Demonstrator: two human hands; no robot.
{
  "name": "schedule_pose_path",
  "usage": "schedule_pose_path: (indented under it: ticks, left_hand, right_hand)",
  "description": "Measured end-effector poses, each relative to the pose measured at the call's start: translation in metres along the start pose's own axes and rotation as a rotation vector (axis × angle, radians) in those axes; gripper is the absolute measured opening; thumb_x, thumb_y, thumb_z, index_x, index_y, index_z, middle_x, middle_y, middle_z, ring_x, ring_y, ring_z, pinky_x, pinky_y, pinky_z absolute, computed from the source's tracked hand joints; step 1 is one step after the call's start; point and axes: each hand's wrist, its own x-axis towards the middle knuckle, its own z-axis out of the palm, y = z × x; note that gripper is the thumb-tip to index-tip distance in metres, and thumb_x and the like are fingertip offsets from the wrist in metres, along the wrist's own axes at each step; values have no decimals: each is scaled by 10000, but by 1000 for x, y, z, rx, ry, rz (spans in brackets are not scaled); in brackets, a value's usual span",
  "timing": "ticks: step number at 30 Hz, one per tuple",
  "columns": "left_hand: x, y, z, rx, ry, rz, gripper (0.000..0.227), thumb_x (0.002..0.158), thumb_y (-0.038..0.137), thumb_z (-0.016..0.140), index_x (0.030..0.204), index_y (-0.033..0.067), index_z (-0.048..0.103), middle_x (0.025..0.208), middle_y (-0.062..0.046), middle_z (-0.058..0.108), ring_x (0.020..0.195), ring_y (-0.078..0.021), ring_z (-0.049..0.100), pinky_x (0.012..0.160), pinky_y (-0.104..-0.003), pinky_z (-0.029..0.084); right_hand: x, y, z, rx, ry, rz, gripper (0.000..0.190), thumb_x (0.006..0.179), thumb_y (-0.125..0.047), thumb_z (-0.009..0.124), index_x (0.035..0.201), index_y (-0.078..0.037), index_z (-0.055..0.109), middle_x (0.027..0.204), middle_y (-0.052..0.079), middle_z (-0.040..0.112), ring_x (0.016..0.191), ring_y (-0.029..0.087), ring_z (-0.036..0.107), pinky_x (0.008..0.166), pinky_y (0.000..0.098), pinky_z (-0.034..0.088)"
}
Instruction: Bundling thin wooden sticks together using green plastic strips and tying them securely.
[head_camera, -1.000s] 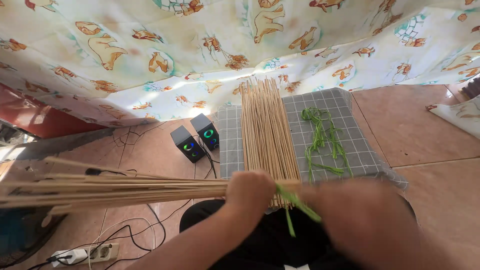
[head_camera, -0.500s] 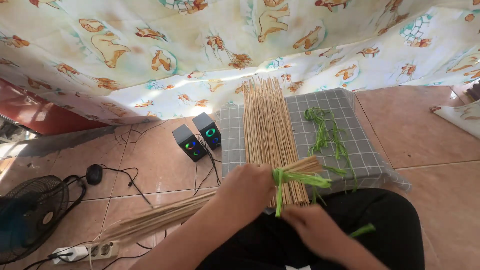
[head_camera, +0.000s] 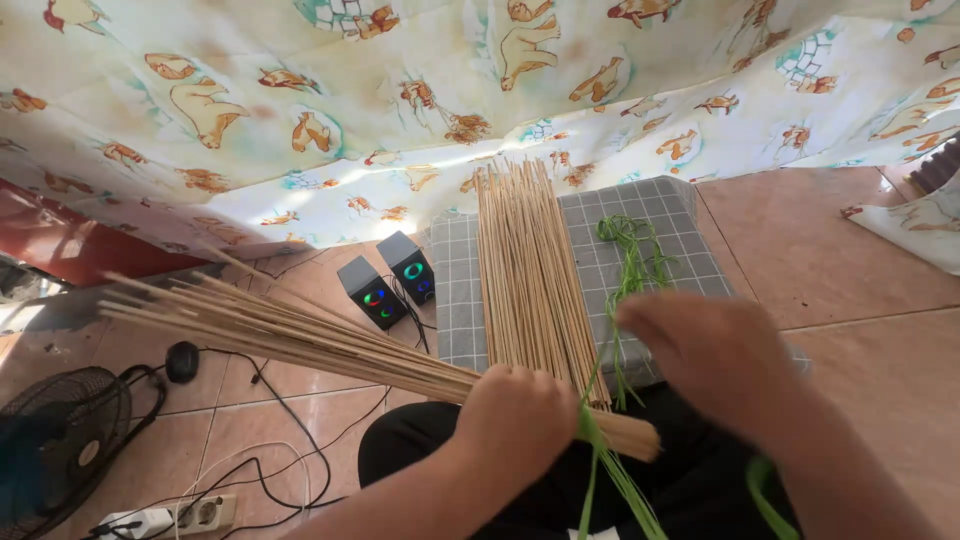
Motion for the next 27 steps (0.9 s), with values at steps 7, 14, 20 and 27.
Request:
schedule_pose_path:
  ticks: [7,14,20,27]
  left_hand:
    - [6,-16,-20,-137,39,-175,78,821,139,679,798,96,618,700,-69,657,465,-228,620,412,-361,487]
    - [12,-10,48,51,-148,-297,137,842,138,664,707,117,654,631,-44,634,465,-177,581,405,-361,475]
    - [8,18,32,154,-201,-8,235,920,154,662,690,107,640,612,-22,593,454,-144,470,395,-322,359]
    - [11,20,-30,-85,-24,-111,111,886,158,652,883,47,658,699,-80,670,466,-201,611,385,-353,482]
  right_hand:
    - [-98,2,95,416,-529,265,203,947,-349,595,937,-186,716,841,-22,755,711,103,714,623,316,598]
    - [-149,-12,57,-166,-834,-130,193,960,-380,563,1137,-311,530,905,-69,606,726,144,580,638,370,503]
    - [-57,-8,-32,-105,1,-296,219,825,-231,655,1036,-209,707,774,-27,702,538,206,627,484,399,475]
    - [-55,41,74,860,-580,46,358,814,-229,793,1156,-127,799,997,18,867,881,114,800,730,255,638]
